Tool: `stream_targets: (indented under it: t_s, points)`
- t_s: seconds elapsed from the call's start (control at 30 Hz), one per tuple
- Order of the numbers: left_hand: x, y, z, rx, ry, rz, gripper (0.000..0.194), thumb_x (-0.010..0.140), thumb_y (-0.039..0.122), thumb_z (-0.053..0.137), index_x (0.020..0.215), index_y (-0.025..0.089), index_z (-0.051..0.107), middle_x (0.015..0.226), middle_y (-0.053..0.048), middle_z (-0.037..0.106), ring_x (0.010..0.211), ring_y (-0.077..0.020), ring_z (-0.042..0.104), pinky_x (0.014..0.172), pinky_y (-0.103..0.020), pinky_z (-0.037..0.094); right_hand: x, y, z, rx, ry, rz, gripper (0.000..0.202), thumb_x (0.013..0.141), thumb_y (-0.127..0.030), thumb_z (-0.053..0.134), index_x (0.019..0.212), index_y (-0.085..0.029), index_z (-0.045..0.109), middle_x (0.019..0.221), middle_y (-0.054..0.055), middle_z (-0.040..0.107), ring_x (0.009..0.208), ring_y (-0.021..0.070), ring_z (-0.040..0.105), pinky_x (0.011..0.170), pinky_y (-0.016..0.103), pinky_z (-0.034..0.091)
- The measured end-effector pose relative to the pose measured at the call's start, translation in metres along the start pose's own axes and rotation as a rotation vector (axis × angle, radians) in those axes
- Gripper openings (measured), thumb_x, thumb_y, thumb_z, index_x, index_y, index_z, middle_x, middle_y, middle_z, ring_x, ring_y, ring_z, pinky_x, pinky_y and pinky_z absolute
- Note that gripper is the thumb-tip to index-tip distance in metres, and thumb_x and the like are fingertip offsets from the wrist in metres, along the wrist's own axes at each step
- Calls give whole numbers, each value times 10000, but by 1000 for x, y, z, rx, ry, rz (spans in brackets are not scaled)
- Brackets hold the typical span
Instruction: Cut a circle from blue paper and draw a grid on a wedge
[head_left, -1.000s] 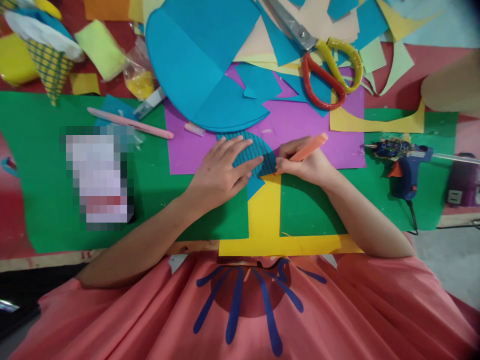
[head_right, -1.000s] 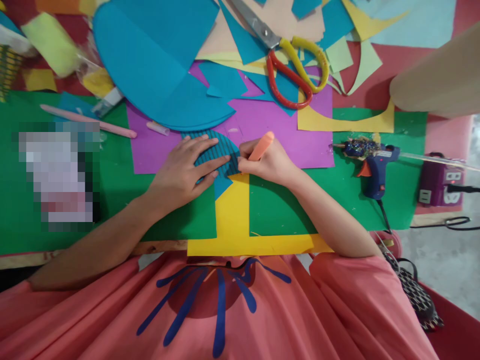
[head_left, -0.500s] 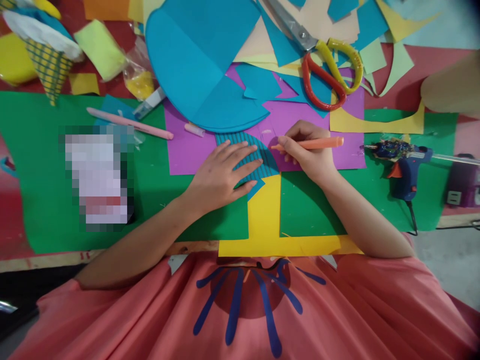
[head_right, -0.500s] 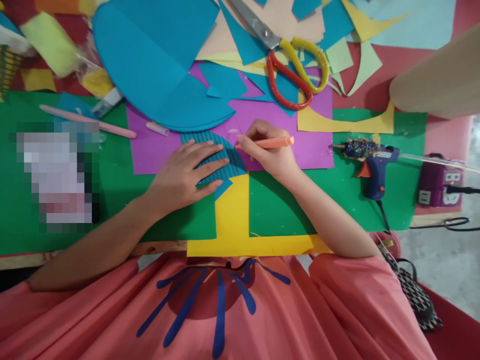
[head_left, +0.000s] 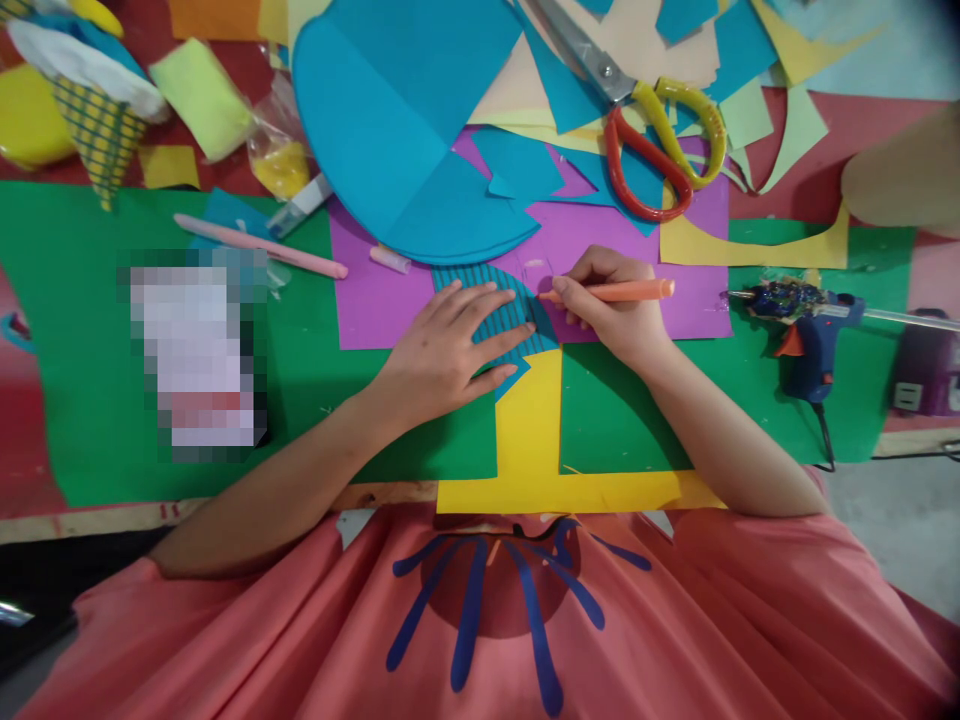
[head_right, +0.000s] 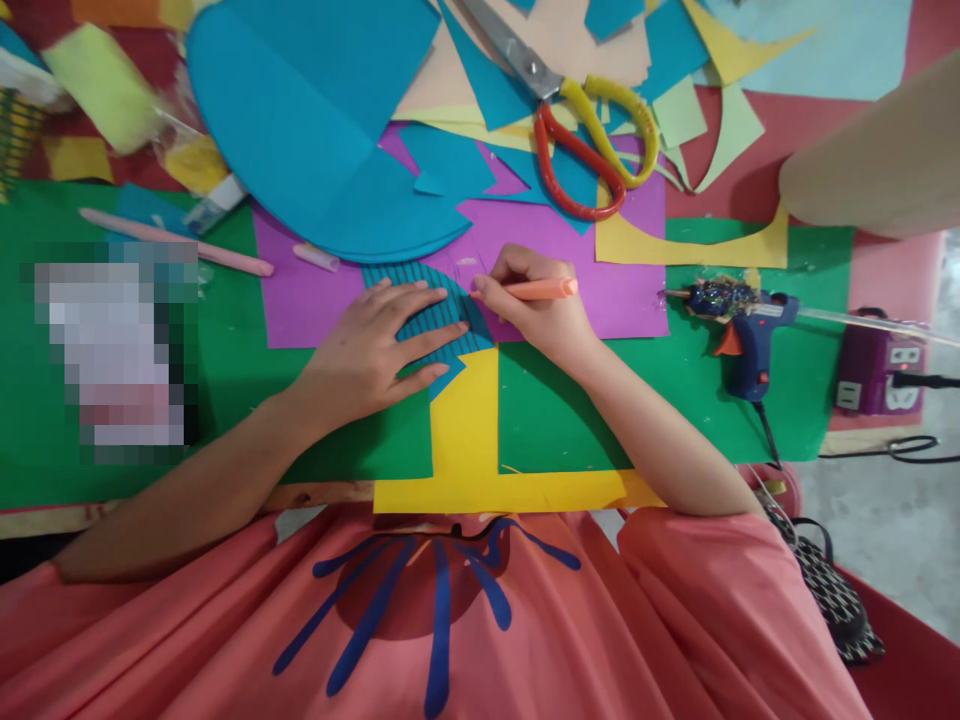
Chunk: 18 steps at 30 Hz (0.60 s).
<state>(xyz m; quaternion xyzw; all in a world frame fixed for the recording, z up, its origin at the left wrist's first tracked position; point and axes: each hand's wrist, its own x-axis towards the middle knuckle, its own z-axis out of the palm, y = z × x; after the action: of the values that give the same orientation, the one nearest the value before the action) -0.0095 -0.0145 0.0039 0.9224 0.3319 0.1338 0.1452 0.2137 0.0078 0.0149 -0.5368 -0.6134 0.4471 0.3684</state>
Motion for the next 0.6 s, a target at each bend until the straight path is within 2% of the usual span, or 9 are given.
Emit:
stream_targets:
  t_s: [0.17, 0.3, 0.6]
  points:
    - [0, 0, 0, -14, -1, -1, 379, 960, 370, 503, 1312, 249, 577, 1417, -129, 505, 1354, -311, 428, 1124, -543, 327, 0, 0, 1, 13, -1, 5, 241, 836, -314, 662, 668, -188, 544, 584, -33, 573, 517, 80, 487, 497, 241, 374]
    - [0, -1, 0, 7, -16, -3, 382, 966, 382, 489, 1318, 259, 569, 1426, -126, 496, 1357, -310, 425, 1123, -545, 329, 1, 0, 1, -9, -4, 1, 227, 829, -284, 679, 670, -187, 549, 574, -37, 572, 520, 81, 489, 515, 245, 381]
    - [0, -2, 2, 41, 29, 34, 368, 969, 388, 479, 1296, 251, 577, 1393, -129, 517, 1328, -306, 457, 1100, -540, 367, 1, 1, 0, -50, -24, -9, 236, 836, -281, 644, 653, -184, 531, 565, -36, 542, 511, 74, 443, 495, 243, 343]
